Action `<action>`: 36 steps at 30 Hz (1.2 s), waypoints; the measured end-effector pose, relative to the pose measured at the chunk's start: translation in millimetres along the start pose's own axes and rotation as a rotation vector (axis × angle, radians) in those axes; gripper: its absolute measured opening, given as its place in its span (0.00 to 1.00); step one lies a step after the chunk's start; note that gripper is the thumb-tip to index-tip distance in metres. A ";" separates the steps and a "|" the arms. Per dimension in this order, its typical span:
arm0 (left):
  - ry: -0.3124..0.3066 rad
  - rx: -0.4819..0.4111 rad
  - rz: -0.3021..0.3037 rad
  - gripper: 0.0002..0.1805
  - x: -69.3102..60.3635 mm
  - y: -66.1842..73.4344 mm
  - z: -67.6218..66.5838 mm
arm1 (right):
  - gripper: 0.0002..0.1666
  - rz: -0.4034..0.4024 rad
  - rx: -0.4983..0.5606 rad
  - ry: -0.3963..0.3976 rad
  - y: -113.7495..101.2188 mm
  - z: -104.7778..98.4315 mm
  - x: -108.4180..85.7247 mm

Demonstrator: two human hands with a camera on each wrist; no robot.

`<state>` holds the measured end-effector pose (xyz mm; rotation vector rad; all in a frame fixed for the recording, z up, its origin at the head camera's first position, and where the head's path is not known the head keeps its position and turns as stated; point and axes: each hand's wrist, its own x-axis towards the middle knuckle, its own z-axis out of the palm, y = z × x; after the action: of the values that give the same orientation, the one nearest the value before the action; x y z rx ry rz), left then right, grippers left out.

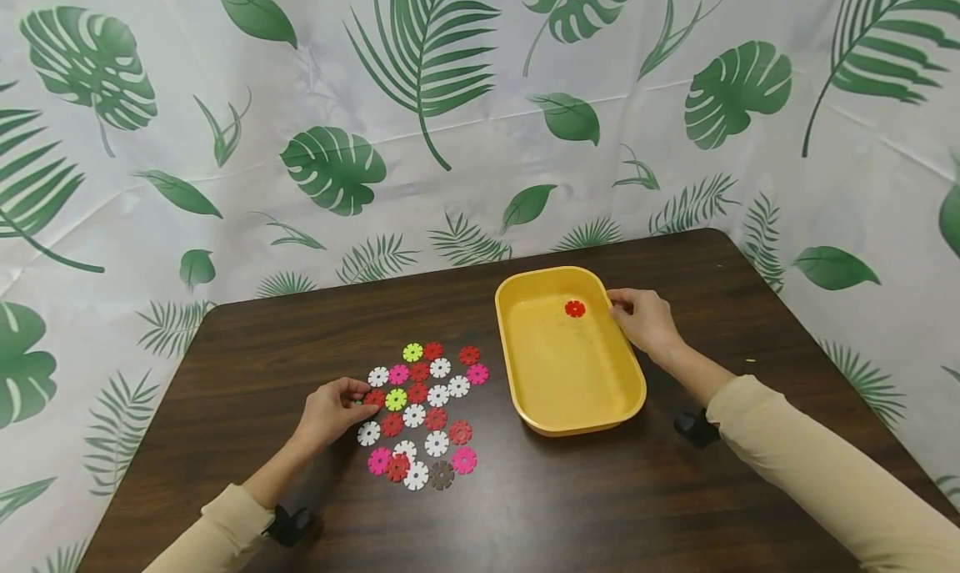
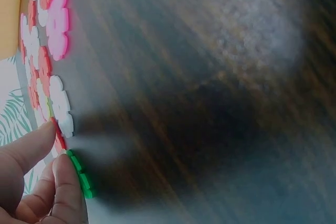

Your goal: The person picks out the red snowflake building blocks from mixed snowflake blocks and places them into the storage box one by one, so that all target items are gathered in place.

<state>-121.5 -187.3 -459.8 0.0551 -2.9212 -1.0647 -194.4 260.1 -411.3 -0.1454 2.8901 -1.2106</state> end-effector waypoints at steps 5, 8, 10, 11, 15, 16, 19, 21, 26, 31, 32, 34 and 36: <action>0.004 0.029 0.027 0.13 0.4 -0.8 0.5 | 0.22 -0.006 -0.001 0.003 -0.2 -0.3 -0.8; 0.000 0.037 0.034 0.13 0.3 -0.5 0.2 | 0.22 -0.007 -0.002 0.003 -0.4 -0.5 -1.1; -0.003 0.035 0.034 0.13 0.2 0.0 0.0 | 0.22 -0.006 -0.002 0.003 -0.4 -0.5 -1.1; -0.005 0.032 0.033 0.13 0.1 0.2 0.1 | 0.22 -0.005 -0.004 0.004 -0.5 -0.5 -1.1; -0.008 0.017 0.021 0.13 -0.8 1.9 0.2 | 0.22 0.000 -0.009 0.007 -0.5 -0.5 -1.0; -0.007 0.016 0.018 0.13 -0.9 2.2 0.5 | 0.22 0.001 -0.010 0.007 -0.4 -0.4 -0.9; -0.008 0.011 0.015 0.13 -1.8 3.6 1.2 | 0.22 0.000 -0.008 0.006 -0.2 -0.3 -0.5; -0.010 0.006 0.021 0.13 -2.6 4.0 1.5 | 0.22 -0.001 -0.006 0.006 -0.1 -0.2 -0.3; -0.006 -0.007 0.038 0.13 -4.0 4.2 2.7 | 0.22 -0.004 -0.010 0.009 0.0 -0.1 -0.3; 0.019 0.000 0.065 0.13 -4.3 5.2 3.8 | 0.21 -0.006 -0.007 0.009 -0.1 0.1 -0.1; 0.022 0.001 0.075 0.13 -4.4 5.3 3.9 | 0.21 -0.006 -0.006 0.010 -0.1 0.2 0.0; 0.026 0.003 0.081 0.13 -4.3 5.8 4.3 | 0.21 -0.006 -0.004 0.009 0.0 0.3 0.2; 0.028 0.002 0.094 0.13 -4.2 5.8 4.9 | 0.22 -0.005 -0.006 0.009 0.1 0.4 0.3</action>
<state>-117.7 -179.5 -459.9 -0.0667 -2.8686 -1.0382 -194.7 259.9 -411.7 -0.1479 2.9026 -1.2072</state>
